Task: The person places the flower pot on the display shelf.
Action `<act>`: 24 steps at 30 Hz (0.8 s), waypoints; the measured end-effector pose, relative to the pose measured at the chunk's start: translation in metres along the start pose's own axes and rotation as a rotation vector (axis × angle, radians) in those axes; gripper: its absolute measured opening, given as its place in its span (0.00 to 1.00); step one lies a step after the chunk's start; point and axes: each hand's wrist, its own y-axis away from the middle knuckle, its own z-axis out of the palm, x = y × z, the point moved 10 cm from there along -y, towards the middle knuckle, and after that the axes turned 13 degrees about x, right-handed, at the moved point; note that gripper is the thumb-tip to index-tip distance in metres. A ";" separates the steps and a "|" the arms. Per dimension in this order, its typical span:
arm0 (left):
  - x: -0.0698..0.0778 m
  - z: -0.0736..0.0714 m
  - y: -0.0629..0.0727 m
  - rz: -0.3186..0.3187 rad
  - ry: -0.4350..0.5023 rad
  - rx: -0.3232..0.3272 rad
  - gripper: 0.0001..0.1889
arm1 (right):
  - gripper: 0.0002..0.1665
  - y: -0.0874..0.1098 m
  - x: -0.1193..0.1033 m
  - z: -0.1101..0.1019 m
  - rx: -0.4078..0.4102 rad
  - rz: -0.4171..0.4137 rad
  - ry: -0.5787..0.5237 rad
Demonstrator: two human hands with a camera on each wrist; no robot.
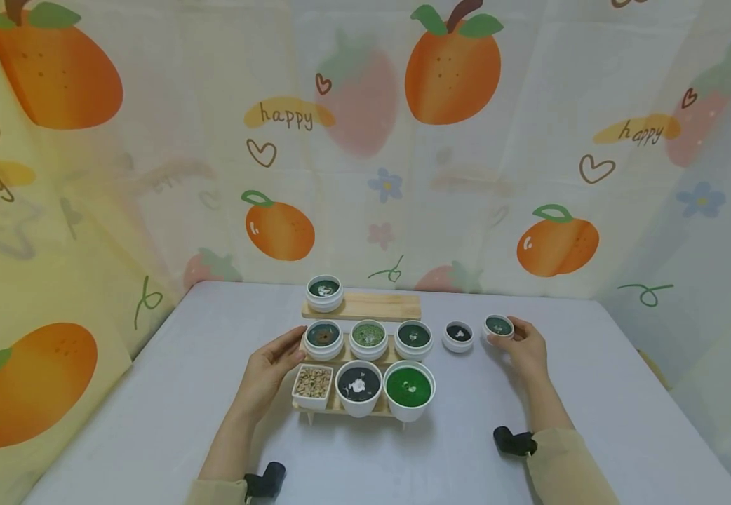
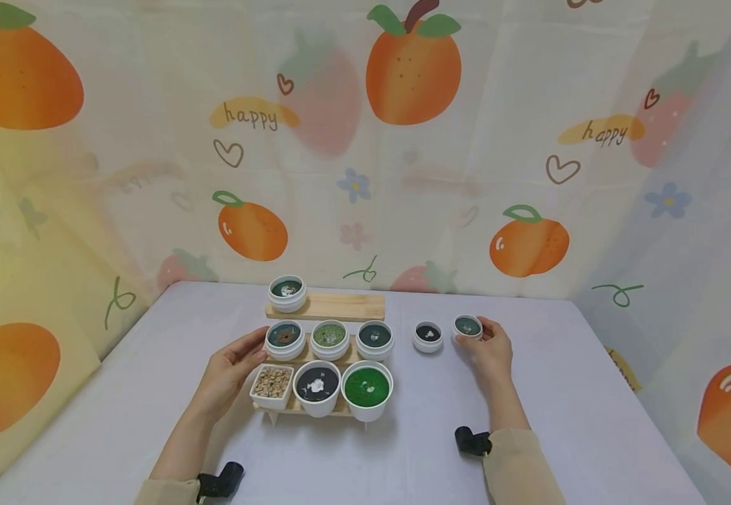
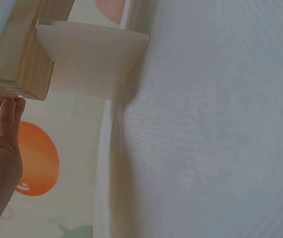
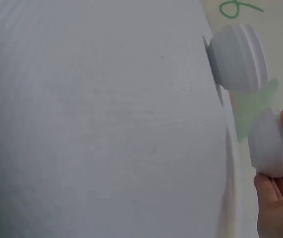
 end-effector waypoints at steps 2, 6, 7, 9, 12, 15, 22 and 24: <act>0.000 0.000 0.000 0.000 -0.001 0.001 0.30 | 0.44 0.000 -0.005 -0.002 0.010 -0.007 -0.004; 0.000 0.000 0.000 0.003 -0.005 -0.001 0.30 | 0.44 0.000 -0.021 -0.005 0.025 -0.030 -0.013; 0.000 0.000 0.000 0.004 -0.006 -0.004 0.30 | 0.44 0.000 -0.027 -0.005 0.027 -0.039 -0.014; -0.001 0.000 0.000 0.003 -0.012 -0.005 0.30 | 0.44 0.001 -0.037 -0.005 0.022 -0.050 -0.024; -0.001 0.000 0.000 0.000 -0.016 -0.005 0.30 | 0.43 0.004 -0.051 -0.005 0.009 -0.058 -0.046; 0.000 -0.001 0.000 -0.005 -0.018 -0.003 0.30 | 0.43 0.006 -0.064 -0.004 -0.002 -0.058 -0.072; 0.001 0.000 0.000 -0.009 -0.020 -0.003 0.30 | 0.42 0.016 -0.095 0.000 -0.045 -0.102 -0.084; 0.001 0.001 0.000 -0.013 -0.016 0.000 0.30 | 0.42 0.021 -0.106 0.002 -0.064 -0.120 -0.083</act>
